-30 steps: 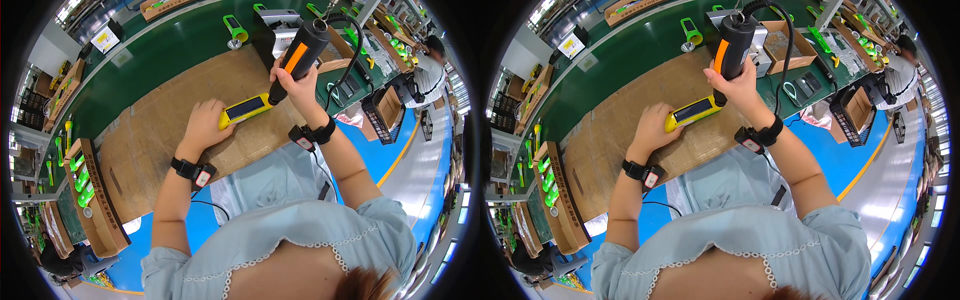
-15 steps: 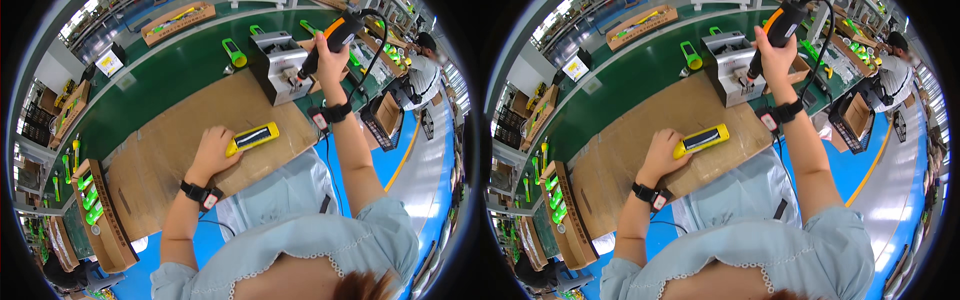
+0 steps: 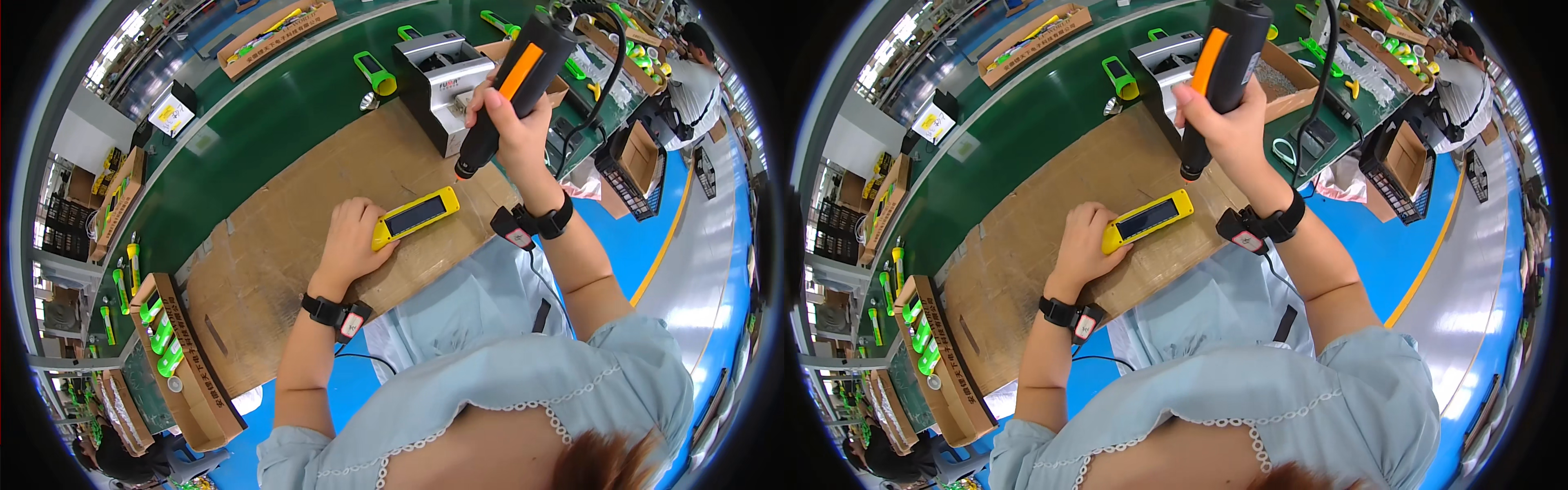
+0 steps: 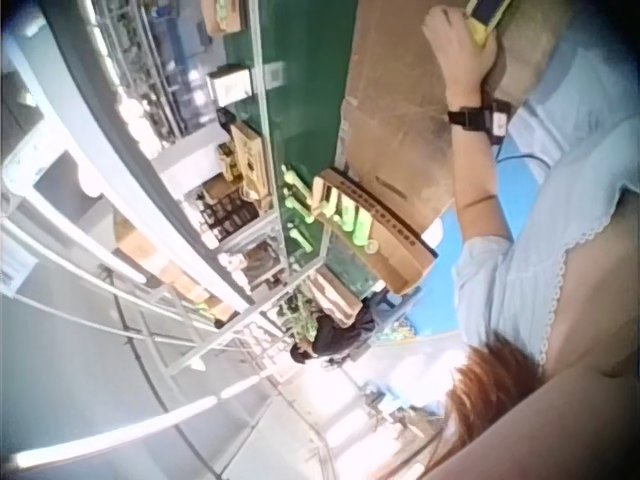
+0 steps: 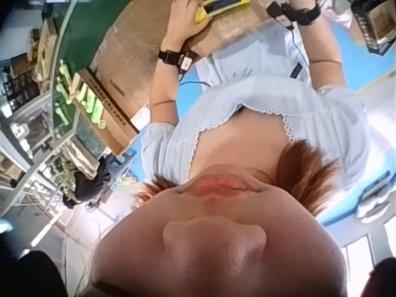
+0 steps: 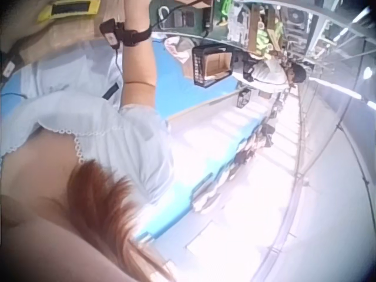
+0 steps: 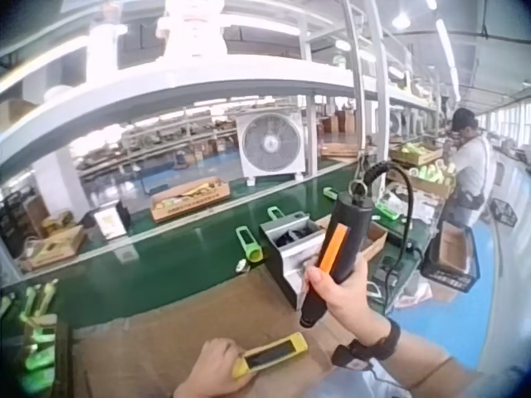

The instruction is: Assembling flashlight components and using an electric screwdriver.

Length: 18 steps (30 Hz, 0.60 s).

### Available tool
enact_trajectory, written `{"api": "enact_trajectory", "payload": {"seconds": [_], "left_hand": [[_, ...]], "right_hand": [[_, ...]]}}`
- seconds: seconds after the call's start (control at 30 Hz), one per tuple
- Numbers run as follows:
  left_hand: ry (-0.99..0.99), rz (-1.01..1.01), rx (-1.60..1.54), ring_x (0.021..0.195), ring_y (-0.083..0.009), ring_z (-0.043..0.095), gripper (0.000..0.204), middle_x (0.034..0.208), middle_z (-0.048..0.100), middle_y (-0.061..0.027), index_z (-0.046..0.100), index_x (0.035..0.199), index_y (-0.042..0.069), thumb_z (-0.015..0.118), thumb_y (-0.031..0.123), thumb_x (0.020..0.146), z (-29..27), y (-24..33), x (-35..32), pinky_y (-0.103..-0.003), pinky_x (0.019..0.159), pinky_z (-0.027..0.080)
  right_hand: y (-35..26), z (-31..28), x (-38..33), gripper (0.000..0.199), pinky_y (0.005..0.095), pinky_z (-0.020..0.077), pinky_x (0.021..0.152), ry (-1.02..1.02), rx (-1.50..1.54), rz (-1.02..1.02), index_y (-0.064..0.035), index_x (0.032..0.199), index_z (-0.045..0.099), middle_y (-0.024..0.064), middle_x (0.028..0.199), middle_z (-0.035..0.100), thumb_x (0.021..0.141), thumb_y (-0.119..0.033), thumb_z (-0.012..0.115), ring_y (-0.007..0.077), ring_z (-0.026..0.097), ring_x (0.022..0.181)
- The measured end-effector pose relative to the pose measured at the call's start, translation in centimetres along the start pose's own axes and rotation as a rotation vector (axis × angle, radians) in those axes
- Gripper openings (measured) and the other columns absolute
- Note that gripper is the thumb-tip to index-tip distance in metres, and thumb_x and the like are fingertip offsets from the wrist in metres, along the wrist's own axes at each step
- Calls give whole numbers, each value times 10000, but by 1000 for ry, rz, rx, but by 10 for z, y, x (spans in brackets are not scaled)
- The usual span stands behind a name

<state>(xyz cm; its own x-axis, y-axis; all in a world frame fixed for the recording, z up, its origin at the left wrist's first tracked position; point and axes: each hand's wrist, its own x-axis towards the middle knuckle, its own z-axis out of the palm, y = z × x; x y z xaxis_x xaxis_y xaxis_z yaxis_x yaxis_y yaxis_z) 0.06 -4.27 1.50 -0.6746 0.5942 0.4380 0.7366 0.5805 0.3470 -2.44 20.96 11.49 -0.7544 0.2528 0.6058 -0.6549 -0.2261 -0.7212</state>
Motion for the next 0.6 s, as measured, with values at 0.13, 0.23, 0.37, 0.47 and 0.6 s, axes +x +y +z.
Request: {"api": "enact_trajectory", "payload": {"seconds": [0.13, 0.23, 0.37, 0.47, 0.6], "left_hand": [[-13, -7, -2, 948, -326, 483, 401, 969, 514, -131, 577, 948, 57, 767, 194, 623, 2, -1, 1, -401, 836, 395], [-7, -2, -8, 945, -321, 483, 399, 962, 516, -126, 578, 950, 57, 766, 188, 623, 2, -2, 1, -400, 834, 396], [-13, -12, -6, 929, -321, 487, 393, 960, 521, -122, 578, 942, 58, 763, 191, 621, 0, -1, 1, -396, 823, 398], [-15, -24, 4, 912, -320, 492, 397, 960, 526, -121, 578, 936, 59, 760, 209, 617, -1, 0, -1, -392, 809, 400], [-8, -42, 11, 890, -317, 500, 412, 958, 534, -118, 583, 937, 62, 758, 237, 607, -1, 0, -2, -388, 789, 405]], "right_hand": [[4, 3, -15, 368, 246, 504, 557, 22, -65, 26, -23, 957, 494, 48, 757, 606, 726, -103, 769, 112, 595, 581], [11, 2, -17, 384, 235, 495, 565, 25, -111, 40, -27, 953, 495, 35, 775, 604, 712, -111, 781, 97, 588, 604], [22, 4, -20, 402, 220, 479, 585, 47, -131, 47, -27, 958, 503, 22, 798, 593, 702, -132, 794, 81, 572, 647], [40, 3, -24, 420, 216, 452, 592, 55, -199, 102, -26, 969, 518, 5, 807, 564, 687, -157, 800, 69, 540, 684], [45, 6, -22, 405, 224, 442, 557, -18, -175, 167, -31, 973, 518, 2, 771, 554, 694, -146, 787, 72, 536, 632]]}}
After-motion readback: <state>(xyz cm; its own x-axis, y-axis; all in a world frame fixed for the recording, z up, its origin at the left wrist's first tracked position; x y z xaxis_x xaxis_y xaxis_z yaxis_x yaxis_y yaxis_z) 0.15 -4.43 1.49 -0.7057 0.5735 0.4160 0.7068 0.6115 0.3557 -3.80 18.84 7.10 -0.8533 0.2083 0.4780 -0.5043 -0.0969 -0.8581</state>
